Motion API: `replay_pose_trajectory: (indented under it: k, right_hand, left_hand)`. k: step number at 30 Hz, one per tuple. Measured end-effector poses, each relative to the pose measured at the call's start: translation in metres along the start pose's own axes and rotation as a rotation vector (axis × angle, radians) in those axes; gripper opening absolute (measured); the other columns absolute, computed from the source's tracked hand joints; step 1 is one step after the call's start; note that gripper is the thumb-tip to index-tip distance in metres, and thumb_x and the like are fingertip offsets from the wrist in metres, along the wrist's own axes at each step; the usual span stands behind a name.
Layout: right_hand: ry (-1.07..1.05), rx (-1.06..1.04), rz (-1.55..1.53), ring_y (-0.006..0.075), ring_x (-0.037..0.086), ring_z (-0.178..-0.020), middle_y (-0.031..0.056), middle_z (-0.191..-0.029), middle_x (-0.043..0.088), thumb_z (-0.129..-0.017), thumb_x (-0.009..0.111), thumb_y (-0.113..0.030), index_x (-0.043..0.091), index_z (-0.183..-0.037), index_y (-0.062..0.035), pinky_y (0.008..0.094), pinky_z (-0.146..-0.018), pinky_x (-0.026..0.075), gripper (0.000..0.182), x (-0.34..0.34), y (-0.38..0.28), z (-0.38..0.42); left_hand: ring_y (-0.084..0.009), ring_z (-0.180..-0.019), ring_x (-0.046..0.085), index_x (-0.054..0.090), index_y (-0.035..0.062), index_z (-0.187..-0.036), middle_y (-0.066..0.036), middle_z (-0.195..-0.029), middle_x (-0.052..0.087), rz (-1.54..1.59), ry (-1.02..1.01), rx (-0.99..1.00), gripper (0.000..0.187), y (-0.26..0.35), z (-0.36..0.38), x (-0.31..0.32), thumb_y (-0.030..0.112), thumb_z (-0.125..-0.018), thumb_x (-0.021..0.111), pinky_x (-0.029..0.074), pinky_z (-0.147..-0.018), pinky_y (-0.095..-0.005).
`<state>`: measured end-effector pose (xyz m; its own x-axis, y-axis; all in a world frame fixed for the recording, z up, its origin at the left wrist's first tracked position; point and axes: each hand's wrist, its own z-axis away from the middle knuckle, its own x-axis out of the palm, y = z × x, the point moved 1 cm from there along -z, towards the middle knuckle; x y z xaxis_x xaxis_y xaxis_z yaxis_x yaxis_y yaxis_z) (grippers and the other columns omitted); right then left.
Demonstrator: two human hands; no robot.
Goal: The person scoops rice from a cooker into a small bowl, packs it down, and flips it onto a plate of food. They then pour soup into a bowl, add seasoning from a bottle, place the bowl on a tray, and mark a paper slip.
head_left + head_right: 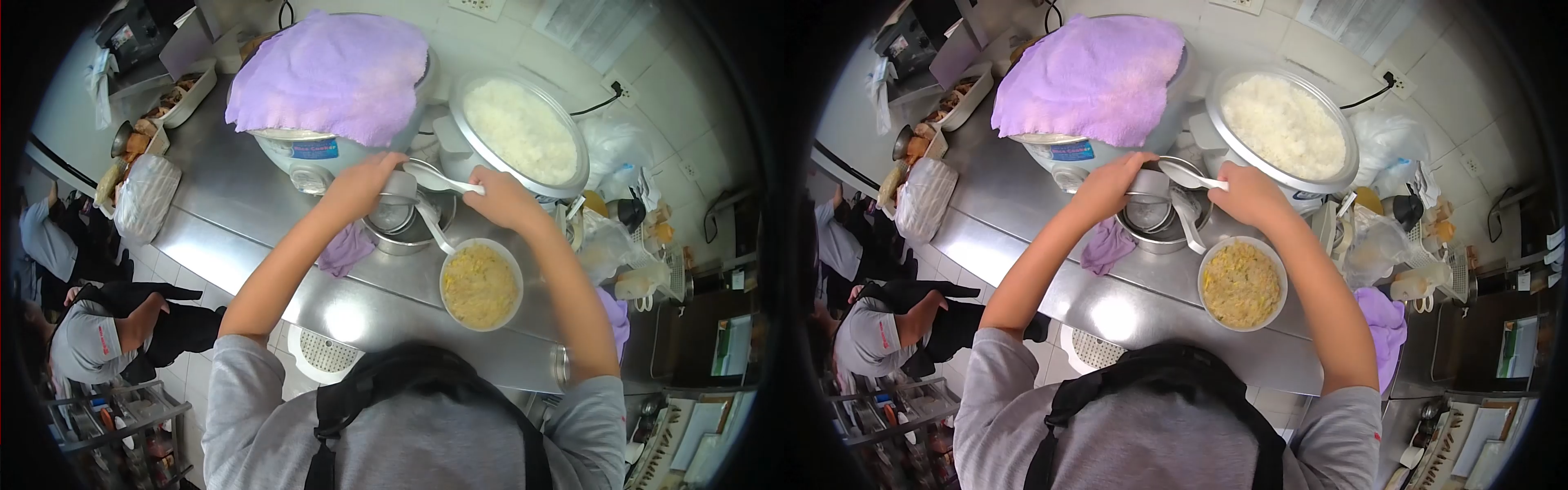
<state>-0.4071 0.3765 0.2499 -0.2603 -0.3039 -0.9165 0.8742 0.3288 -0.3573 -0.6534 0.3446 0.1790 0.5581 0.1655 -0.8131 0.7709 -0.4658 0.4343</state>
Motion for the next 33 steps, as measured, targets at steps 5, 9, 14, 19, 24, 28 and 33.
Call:
replay_pose_trajectory:
  k: [5,9,14,19,24,28,33]
  right_hand:
    - [0.173,-0.214,-0.190,0.0335,0.065,-0.077,0.0188,-0.082,0.068,-0.084,0.066,-0.031,0.064,-0.114,-0.0127,0.0408,-0.071,0.050,0.036,0.017,0.036,0.029]
    - [0.393,-0.313,0.000,0.0344,0.062,-0.072,0.0159,-0.082,0.066,-0.086,0.065,-0.023,0.064,-0.115,-0.0115,0.0414,-0.068,0.049,0.031,0.016,0.042,0.054]
    - [0.452,-0.067,0.100,0.0351,0.065,-0.076,0.0170,-0.080,0.065,-0.088,0.059,-0.018,0.054,-0.112,-0.0104,0.0457,-0.068,0.050,0.025,-0.020,0.074,0.054]
    - [0.530,0.191,0.196,0.0364,0.066,-0.078,0.0158,-0.082,0.068,-0.089,0.055,-0.020,0.053,-0.114,-0.0109,0.0470,-0.070,0.051,0.027,-0.088,0.144,0.020]
    - [0.519,0.195,0.401,0.0348,0.065,-0.082,0.0168,-0.087,0.068,-0.091,0.053,-0.020,0.058,-0.116,-0.0150,0.0465,-0.073,0.051,0.025,-0.116,0.217,-0.043]
    - [0.554,0.049,0.379,0.0341,0.063,-0.091,0.0158,-0.098,0.068,-0.092,0.052,-0.021,0.061,-0.121,-0.0193,0.0439,-0.078,0.050,0.030,-0.115,0.246,-0.105]
    - [0.493,0.051,0.429,0.0307,0.065,-0.088,0.0129,-0.095,0.068,-0.089,0.052,-0.017,0.062,-0.122,-0.0199,0.0424,-0.076,0.052,0.034,-0.122,0.240,-0.160]
  left_hand:
    - [-0.0304,-0.095,0.056,0.059,0.0105,-0.105,-0.008,-0.094,0.055,-0.192,0.065,0.084,0.041,0.000,0.014,0.004,-0.008,-0.068,0.058,0.049,-0.078,-0.0408]
    - [-0.0295,-0.091,0.056,0.060,0.0096,-0.099,-0.008,-0.093,0.054,-0.213,0.107,0.132,0.030,0.011,0.015,0.003,-0.002,-0.072,0.054,0.048,-0.080,-0.0403]
    - [-0.0285,-0.090,0.055,0.062,0.0108,-0.094,-0.008,-0.090,0.053,-0.311,0.129,0.211,0.022,0.003,0.017,0.010,0.005,-0.076,0.053,0.047,-0.087,-0.0416]
    - [-0.0292,-0.092,0.055,0.062,0.0097,-0.094,-0.010,-0.089,0.051,-0.306,0.134,0.161,0.023,-0.002,0.015,0.019,0.002,-0.075,0.053,0.041,-0.103,-0.0496]
    - [-0.0342,-0.094,0.056,0.062,0.0082,-0.099,-0.013,-0.094,0.051,-0.167,0.165,-0.021,0.034,0.007,0.017,0.024,-0.007,-0.070,0.055,0.044,-0.099,-0.0476]
    - [-0.0352,-0.095,0.058,0.062,0.0095,-0.104,-0.015,-0.096,0.052,-0.117,0.250,-0.105,0.045,0.006,0.021,0.033,-0.013,-0.066,0.054,0.048,-0.083,-0.0439]
    - [-0.0360,-0.095,0.056,0.062,0.0099,-0.107,-0.016,-0.099,0.052,-0.084,0.282,-0.264,0.049,0.006,0.023,0.036,-0.014,-0.065,0.054,0.047,-0.080,-0.0422]
